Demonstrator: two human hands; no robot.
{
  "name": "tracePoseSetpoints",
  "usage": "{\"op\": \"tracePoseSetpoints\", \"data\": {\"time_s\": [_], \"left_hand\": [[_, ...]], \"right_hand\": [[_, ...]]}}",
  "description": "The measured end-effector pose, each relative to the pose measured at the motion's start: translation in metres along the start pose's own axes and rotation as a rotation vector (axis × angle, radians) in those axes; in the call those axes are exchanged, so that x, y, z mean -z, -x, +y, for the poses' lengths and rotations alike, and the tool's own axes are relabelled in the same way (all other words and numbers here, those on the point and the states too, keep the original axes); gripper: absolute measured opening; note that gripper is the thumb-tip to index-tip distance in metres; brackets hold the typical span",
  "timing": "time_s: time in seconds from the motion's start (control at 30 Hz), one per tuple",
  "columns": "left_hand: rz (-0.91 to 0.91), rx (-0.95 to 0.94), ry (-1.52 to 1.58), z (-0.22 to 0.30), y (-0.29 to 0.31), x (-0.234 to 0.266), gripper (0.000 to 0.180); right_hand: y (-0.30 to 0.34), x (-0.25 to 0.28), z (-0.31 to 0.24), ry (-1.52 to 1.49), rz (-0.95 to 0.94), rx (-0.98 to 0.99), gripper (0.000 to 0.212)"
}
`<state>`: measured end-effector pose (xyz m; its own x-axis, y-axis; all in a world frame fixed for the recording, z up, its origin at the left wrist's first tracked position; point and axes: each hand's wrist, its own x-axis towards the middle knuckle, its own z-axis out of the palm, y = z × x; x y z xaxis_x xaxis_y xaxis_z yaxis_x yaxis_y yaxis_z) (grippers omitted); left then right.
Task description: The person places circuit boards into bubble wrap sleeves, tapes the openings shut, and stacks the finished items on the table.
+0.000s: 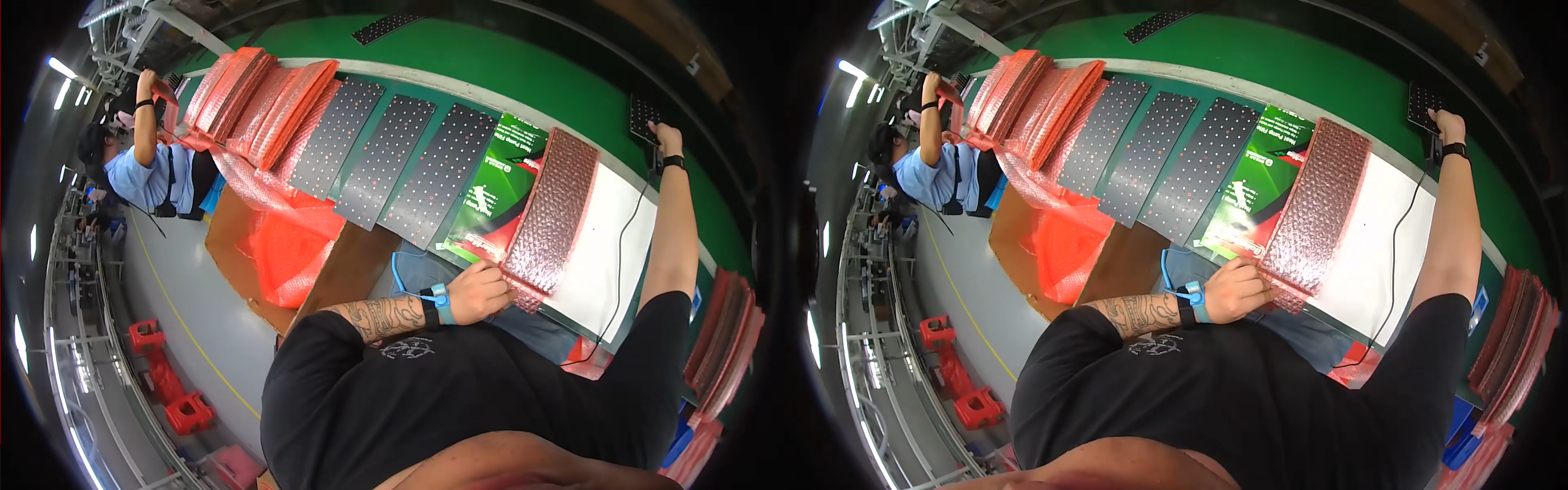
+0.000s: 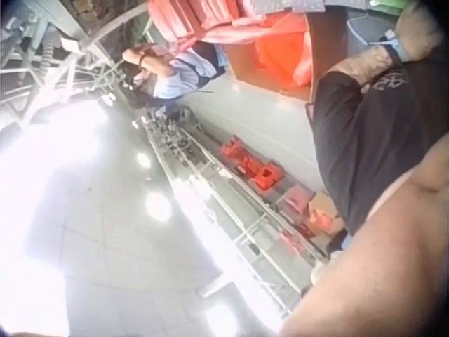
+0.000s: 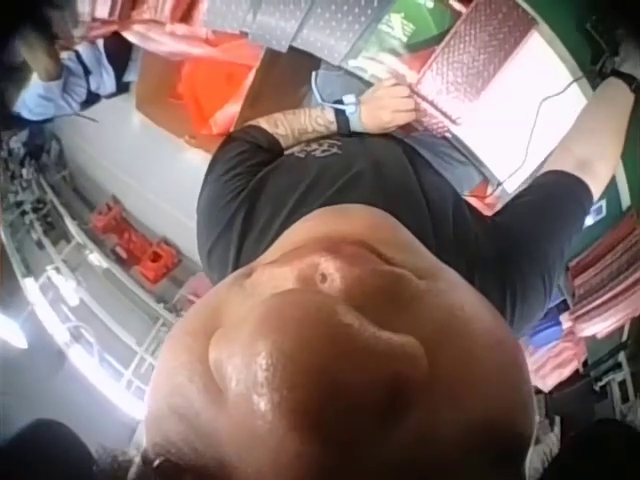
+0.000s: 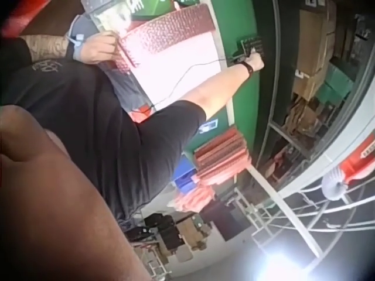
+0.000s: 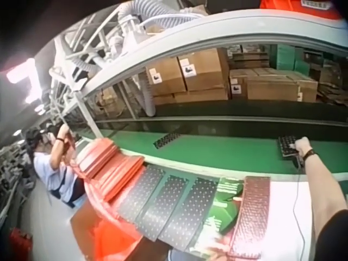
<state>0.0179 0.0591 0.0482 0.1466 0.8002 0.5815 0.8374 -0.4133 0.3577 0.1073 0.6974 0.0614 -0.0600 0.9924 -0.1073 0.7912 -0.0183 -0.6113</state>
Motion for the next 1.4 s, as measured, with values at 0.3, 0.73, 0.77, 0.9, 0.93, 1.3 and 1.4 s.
{"op": "tracePoseSetpoints", "data": {"time_s": [0.3, 0.73, 0.77, 0.9, 0.93, 1.3, 1.4], "left_hand": [[0.048, 0.049, 0.009, 0.009, -0.006, 0.009, 0.023], [0.033, 0.145, 0.134, -0.021, -0.022, 0.002, 0.033], [0.099, 0.086, 0.087, -0.024, -0.023, -0.004, 0.03], [0.218, 0.253, 0.258, -0.008, -0.023, -0.02, 0.031], [0.229, 0.311, 0.313, -0.009, -0.023, -0.023, 0.032], [0.045, 0.236, 0.229, -0.044, 0.002, -0.08, 0.047], [-0.022, 0.048, -0.197, -0.055, 0.001, -0.083, 0.045]], "right_hand": [[0.174, 0.06, -0.082, -0.616, -0.328, 0.165, 0.024], [0.539, -0.121, -0.346, -0.898, -1.206, 0.301, 0.018], [0.557, -0.141, -0.357, -0.911, -1.236, 0.294, 0.018], [0.588, -0.224, -0.381, -0.966, -1.337, 0.239, 0.016], [0.59, -0.236, -0.383, -0.976, -1.337, 0.238, 0.016], [0.602, -0.241, -0.364, -0.672, -1.278, 0.468, 0.047], [0.583, -0.187, -0.328, -0.408, -0.975, 0.888, 0.03]]}}
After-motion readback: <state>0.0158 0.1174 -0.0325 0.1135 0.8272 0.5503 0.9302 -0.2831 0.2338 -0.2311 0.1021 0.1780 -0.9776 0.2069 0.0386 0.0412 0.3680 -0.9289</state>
